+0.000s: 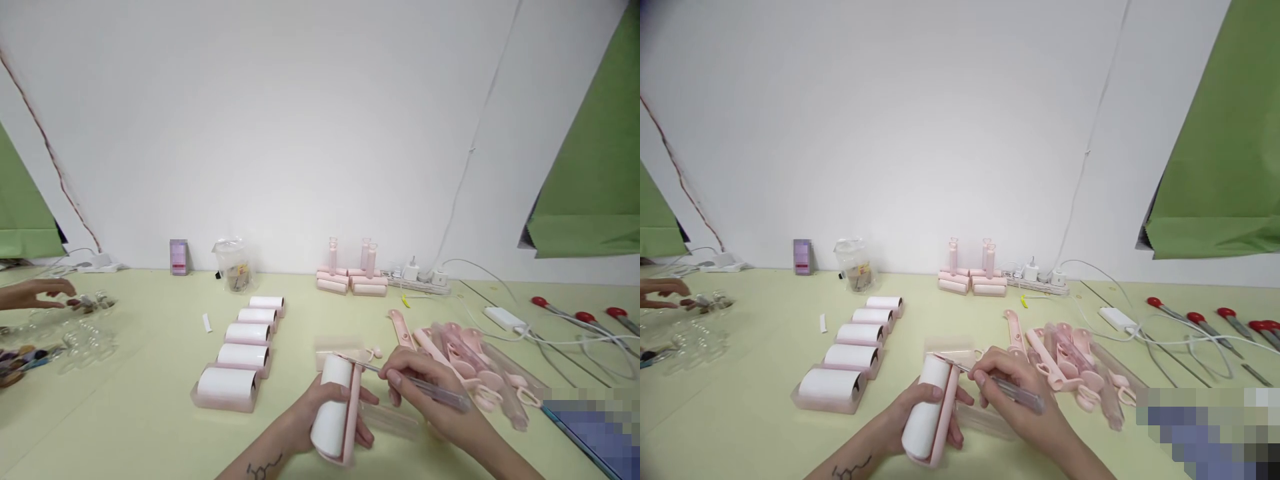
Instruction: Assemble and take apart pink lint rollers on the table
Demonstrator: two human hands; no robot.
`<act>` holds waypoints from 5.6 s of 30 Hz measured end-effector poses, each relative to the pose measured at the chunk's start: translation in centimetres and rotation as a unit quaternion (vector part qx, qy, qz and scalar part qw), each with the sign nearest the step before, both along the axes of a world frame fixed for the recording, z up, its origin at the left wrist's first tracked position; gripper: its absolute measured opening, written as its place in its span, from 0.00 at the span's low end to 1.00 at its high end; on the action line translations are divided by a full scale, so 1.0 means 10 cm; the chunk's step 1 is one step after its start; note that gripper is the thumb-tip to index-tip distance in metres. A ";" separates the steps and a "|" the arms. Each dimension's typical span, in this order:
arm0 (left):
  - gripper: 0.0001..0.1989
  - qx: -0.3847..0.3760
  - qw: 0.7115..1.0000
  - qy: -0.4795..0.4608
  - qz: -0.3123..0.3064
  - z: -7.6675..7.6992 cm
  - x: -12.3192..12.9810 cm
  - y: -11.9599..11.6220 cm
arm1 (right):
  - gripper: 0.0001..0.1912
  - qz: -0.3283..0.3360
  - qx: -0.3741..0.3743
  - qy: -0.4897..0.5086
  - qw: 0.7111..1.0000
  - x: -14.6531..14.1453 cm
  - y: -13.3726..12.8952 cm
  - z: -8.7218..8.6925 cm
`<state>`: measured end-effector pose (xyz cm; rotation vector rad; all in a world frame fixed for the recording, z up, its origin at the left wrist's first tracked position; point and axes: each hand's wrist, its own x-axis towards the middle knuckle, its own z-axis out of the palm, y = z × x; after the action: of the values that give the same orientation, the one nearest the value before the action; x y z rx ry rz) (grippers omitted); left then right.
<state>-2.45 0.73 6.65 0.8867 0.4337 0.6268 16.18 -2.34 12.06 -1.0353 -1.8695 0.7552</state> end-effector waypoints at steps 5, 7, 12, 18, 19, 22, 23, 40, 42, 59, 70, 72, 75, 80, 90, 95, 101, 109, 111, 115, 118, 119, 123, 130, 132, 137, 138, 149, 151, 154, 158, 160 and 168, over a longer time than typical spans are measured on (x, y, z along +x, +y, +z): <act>0.23 -0.015 0.997 0.040 -0.061 -0.03 -0.04 0.03 | 0.13 0.016 -0.088 0.059 0.994 0.02 0.02 0.02; 0.24 -0.013 0.996 0.051 -0.071 -0.05 -0.04 0.03 | 0.14 -0.002 -0.135 0.088 0.987 0.04 0.03 0.02; 0.23 0.020 1.000 0.016 -0.015 -0.13 -0.01 0.02 | 0.13 0.006 -0.201 0.141 0.969 0.08 0.01 -0.04; 0.25 0.005 1.000 0.010 0.020 -0.16 0.02 0.00 | 0.10 0.008 -0.183 0.142 0.973 0.00 0.02 -0.19; 0.23 0.008 0.999 0.014 0.034 -0.15 0.03 0.00 | 0.09 0.002 -0.154 0.120 0.981 -0.02 0.02 -0.22; 0.21 0.029 0.998 0.022 0.053 -0.12 0.03 -0.01 | 0.06 -0.022 -0.011 0.003 1.000 -0.07 0.02 -0.31; 0.22 0.037 0.998 0.022 0.053 -0.11 0.02 -0.01 | 0.08 -0.028 0.035 -0.039 0.998 -0.08 0.02 -0.34; 0.18 0.209 0.950 0.144 0.180 -0.01 0.05 -0.03 | 0.26 -0.052 0.245 -0.200 0.947 0.01 0.18 -0.87; 0.18 0.230 0.941 0.157 0.190 0.00 0.06 -0.04 | 0.28 -0.047 0.267 -0.207 0.940 0.02 0.19 -0.89; 0.15 0.161 0.928 0.172 0.287 -0.01 0.16 -0.07 | 0.18 -0.151 0.299 -0.295 0.895 -0.18 0.09 -0.94; 0.11 0.248 0.838 0.263 0.408 0.13 -0.08 0.06 | 0.20 -0.154 0.332 -0.326 0.872 -0.20 0.09 -0.95; 0.12 0.286 0.810 0.300 0.415 0.17 -0.13 0.10 | 0.20 -0.147 0.336 -0.339 0.866 -0.20 0.10 -0.95; 0.12 0.322 0.782 0.375 0.378 0.22 -0.17 0.11 | 0.20 -0.146 0.283 -0.339 0.885 -0.22 0.07 -0.87; 0.13 0.427 0.688 0.485 0.331 0.23 -0.17 0.10 | 0.22 -0.110 0.200 -0.296 0.928 -0.16 0.02 -0.63; 0.19 0.493 0.582 0.560 0.323 0.18 -0.26 0.18 | 0.08 -0.036 -0.093 -0.015 0.995 -0.32 0.16 0.07; 0.20 0.485 0.588 0.557 0.329 0.20 -0.28 0.20 | 0.06 0.024 -0.093 -0.008 0.995 -0.41 0.30 -0.02; 0.20 0.484 0.598 0.553 0.321 0.19 -0.28 0.18 | 0.06 0.057 -0.023 -0.040 0.997 -0.40 0.33 -0.09; 0.19 0.496 0.581 0.562 0.316 0.17 -0.27 0.17 | 0.06 0.056 -0.050 -0.018 0.997 -0.38 0.29 -0.17; 0.19 0.501 0.571 0.572 0.310 0.17 -0.27 0.16 | 0.07 0.059 -0.069 0.003 0.996 -0.38 0.29 -0.20; 0.16 0.494 0.561 0.591 0.303 0.21 -0.27 0.17 | 0.06 0.031 -0.101 0.033 0.994 -0.37 0.36 -0.21; 0.14 0.460 0.574 0.611 0.293 0.25 -0.29 0.18 | 0.07 -0.032 -0.133 0.012 0.990 -0.35 0.48 -0.20; 0.15 0.443 0.580 0.619 0.291 0.26 -0.30 0.19 | 0.08 -0.048 -0.143 0.002 0.989 -0.35 0.52 -0.20; 0.18 0.387 0.593 0.647 0.281 0.29 -0.33 0.20 | 0.14 -0.078 -0.140 -0.027 0.987 -0.28 0.63 -0.20; 0.19 0.376 0.621 0.611 0.316 0.27 -0.34 0.25 | 0.17 -0.171 -0.081 -0.106 0.976 -0.14 0.73 -0.13; 0.19 0.358 0.645 0.596 0.317 0.24 -0.33 0.27 | 0.17 -0.180 -0.081 -0.130 0.972 -0.17 0.76 -0.13; 0.18 0.330 0.701 0.558 0.298 0.18 -0.34 0.28 | 0.16 -0.154 -0.074 -0.139 0.975 -0.33 0.81 -0.16; 0.18 0.328 0.701 0.558 0.301 0.19 -0.35 0.28 | 0.16 -0.144 -0.073 -0.129 0.978 -0.33 0.83 -0.14; 0.14 0.436 0.788 0.325 0.288 0.69 0.12 0.42 | 0.18 -0.145 0.020 0.118 0.982 0.03 0.66 0.74; 0.15 0.439 0.803 0.299 0.272 0.67 0.25 0.48 | 0.15 -0.135 0.021 0.103 0.985 0.02 0.62 0.71; 0.16 0.427 0.822 0.266 0.268 0.57 0.36 0.55 | 0.09 -0.133 0.004 0.016 0.991 -0.03 0.66 0.57; 0.16 0.399 0.837 0.244 0.283 0.43 0.38 0.61 | 0.12 -0.161 0.023 -0.049 0.985 -0.13 0.78 0.39; 0.15 0.394 0.839 0.242 0.288 0.37 0.37 0.63 | 0.12 -0.161 0.037 -0.067 0.984 -0.18 0.82 0.33; 0.15 0.383 0.843 0.238 0.292 0.26 0.35 0.61 | 0.19 -0.116 0.049 -0.113 0.986 -0.21 0.86 0.13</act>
<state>1.09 6.78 9.21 1.7215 0.9593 1.1898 14.10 6.23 13.36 -1.2910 -1.9098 0.4195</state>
